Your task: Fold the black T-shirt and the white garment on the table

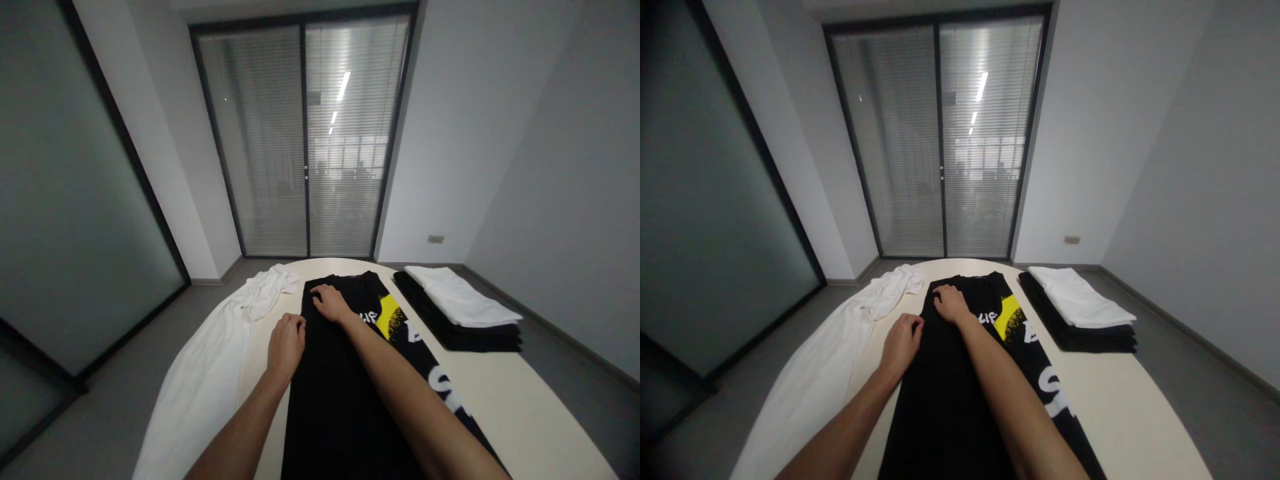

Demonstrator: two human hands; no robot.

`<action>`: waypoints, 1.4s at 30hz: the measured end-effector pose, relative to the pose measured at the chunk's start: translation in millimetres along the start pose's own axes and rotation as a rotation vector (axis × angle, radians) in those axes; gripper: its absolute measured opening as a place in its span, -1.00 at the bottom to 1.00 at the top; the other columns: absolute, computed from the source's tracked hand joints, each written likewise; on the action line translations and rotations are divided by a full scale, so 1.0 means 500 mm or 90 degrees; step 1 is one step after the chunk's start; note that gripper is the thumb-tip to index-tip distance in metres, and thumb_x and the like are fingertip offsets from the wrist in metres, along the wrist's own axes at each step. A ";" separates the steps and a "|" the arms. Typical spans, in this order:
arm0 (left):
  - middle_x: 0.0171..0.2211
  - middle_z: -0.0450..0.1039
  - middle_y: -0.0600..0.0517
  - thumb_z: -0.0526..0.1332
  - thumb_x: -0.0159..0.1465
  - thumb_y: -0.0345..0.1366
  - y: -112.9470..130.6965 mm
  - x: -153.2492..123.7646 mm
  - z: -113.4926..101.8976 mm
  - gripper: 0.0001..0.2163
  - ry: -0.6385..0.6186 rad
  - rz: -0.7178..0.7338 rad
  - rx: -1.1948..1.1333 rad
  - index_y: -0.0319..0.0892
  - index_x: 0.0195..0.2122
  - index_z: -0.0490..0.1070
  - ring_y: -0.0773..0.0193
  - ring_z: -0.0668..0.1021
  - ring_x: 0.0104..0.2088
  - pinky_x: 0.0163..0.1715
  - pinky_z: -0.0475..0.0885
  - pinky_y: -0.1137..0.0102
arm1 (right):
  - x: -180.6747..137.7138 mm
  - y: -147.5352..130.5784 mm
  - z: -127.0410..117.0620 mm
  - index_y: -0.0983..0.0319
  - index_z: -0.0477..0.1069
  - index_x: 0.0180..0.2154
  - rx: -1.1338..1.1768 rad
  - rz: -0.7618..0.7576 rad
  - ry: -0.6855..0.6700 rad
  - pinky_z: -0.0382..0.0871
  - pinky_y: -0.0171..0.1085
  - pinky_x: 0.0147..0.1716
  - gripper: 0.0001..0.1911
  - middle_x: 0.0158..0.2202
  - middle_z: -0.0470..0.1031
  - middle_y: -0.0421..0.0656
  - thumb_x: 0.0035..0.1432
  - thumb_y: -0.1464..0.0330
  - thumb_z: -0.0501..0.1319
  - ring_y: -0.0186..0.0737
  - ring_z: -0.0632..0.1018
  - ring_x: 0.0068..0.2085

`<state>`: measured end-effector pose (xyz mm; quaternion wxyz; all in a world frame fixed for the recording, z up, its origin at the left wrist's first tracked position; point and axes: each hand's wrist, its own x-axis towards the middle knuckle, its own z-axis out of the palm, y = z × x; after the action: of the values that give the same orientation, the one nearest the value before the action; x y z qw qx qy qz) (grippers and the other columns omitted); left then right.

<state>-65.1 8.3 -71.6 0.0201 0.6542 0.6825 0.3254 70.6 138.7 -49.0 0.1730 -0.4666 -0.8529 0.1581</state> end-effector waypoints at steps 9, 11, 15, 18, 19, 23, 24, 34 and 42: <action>-0.16 0.55 -0.01 0.21 0.24 -0.44 0.008 0.009 0.012 -0.80 0.040 -0.079 -0.388 -0.12 -0.12 0.45 0.23 0.57 -0.25 -0.17 0.44 0.34 | -0.025 -0.008 -0.038 0.27 0.56 -0.03 0.053 0.030 0.000 0.33 -0.31 0.05 -0.67 0.00 0.59 -0.01 0.33 0.30 0.12 -0.12 0.56 0.04; -0.14 0.54 -0.02 0.22 0.21 -0.45 0.015 0.011 0.013 -0.79 0.034 -0.082 -0.427 -0.14 -0.12 0.44 0.25 0.57 -0.23 -0.18 0.46 0.36 | -0.022 -0.018 -0.039 0.28 0.59 -0.10 0.068 0.069 0.009 0.41 -0.29 -0.06 -0.62 -0.10 0.63 -0.01 0.33 0.17 0.12 -0.10 0.61 -0.07; -0.12 0.53 -0.06 0.23 0.16 -0.45 0.033 0.007 0.016 -0.75 -0.002 -0.068 -0.510 -0.17 -0.11 0.42 0.24 0.58 -0.18 -0.18 0.49 0.37 | -0.011 -0.032 -0.038 0.30 0.59 -0.25 0.172 0.179 -0.038 0.45 -0.33 -0.42 -0.53 -0.38 0.60 -0.06 0.23 0.01 0.20 -0.19 0.60 -0.42; -0.10 0.52 -0.08 0.23 0.13 -0.47 0.047 0.001 0.020 -0.75 -0.029 -0.052 -0.554 -0.17 -0.14 0.40 0.22 0.58 -0.12 -0.16 0.51 0.35 | -0.006 -0.035 -0.039 0.32 0.53 -0.41 0.266 0.255 -0.081 0.35 -0.39 -0.60 -0.69 -0.59 0.45 -0.19 0.08 0.17 0.37 -0.33 0.45 -0.59; -0.08 0.51 -0.08 0.23 0.12 -0.47 0.051 -0.001 0.021 -0.75 -0.036 -0.047 -0.563 -0.17 -0.16 0.40 0.21 0.58 -0.10 -0.15 0.51 0.35 | -0.006 -0.034 -0.040 0.32 0.51 -0.45 0.274 0.259 -0.084 0.31 -0.41 -0.63 -0.75 -0.64 0.39 -0.24 0.02 0.26 0.41 -0.37 0.41 -0.62; -0.07 0.48 -0.07 0.20 0.15 -0.44 0.068 -0.015 0.005 -0.81 -0.049 -0.018 -0.517 -0.15 -0.19 0.37 0.22 0.58 -0.13 -0.19 0.49 0.36 | -0.019 -0.023 -0.047 0.31 0.46 -0.49 0.295 0.257 -0.068 0.18 -0.47 -0.68 -0.87 -0.72 0.25 -0.36 -0.08 0.52 0.40 -0.44 0.31 -0.65; -0.09 0.47 -0.05 0.20 0.17 -0.42 0.073 -0.021 -0.004 -0.81 -0.051 -0.006 -0.447 -0.14 -0.18 0.37 0.24 0.58 -0.19 -0.20 0.47 0.36 | -0.024 -0.019 -0.048 0.30 0.46 -0.47 0.307 0.260 -0.063 0.15 -0.47 -0.69 -0.89 -0.72 0.24 -0.37 -0.06 0.54 0.37 -0.45 0.29 -0.65; -0.31 0.53 0.00 0.16 0.27 -0.35 0.133 -0.093 -0.081 -0.80 -0.222 0.066 0.084 -0.13 -0.07 0.35 0.10 0.59 -0.29 -0.32 0.35 0.34 | -0.067 0.010 -0.037 0.27 0.41 -0.40 0.453 0.304 -0.008 0.01 -0.45 -0.71 -0.91 -0.70 0.18 -0.40 0.14 0.44 0.28 -0.48 0.18 -0.68; -0.11 0.52 -0.02 0.11 0.34 -0.38 0.152 -0.098 -0.059 -0.80 -0.191 0.159 -0.343 -0.12 -0.07 0.45 0.29 0.55 -0.29 -0.17 0.44 0.38 | -0.077 0.048 -0.059 0.30 0.51 -0.24 0.474 0.316 0.071 0.21 -0.41 -0.56 -0.85 -0.54 0.45 -0.24 0.19 0.43 0.19 -0.36 0.39 -0.54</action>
<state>-4.7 -53.7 -32.2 0.2525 0.7447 0.4755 0.3946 120.7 121.5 -38.8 0.3317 -0.5712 -0.5893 0.4652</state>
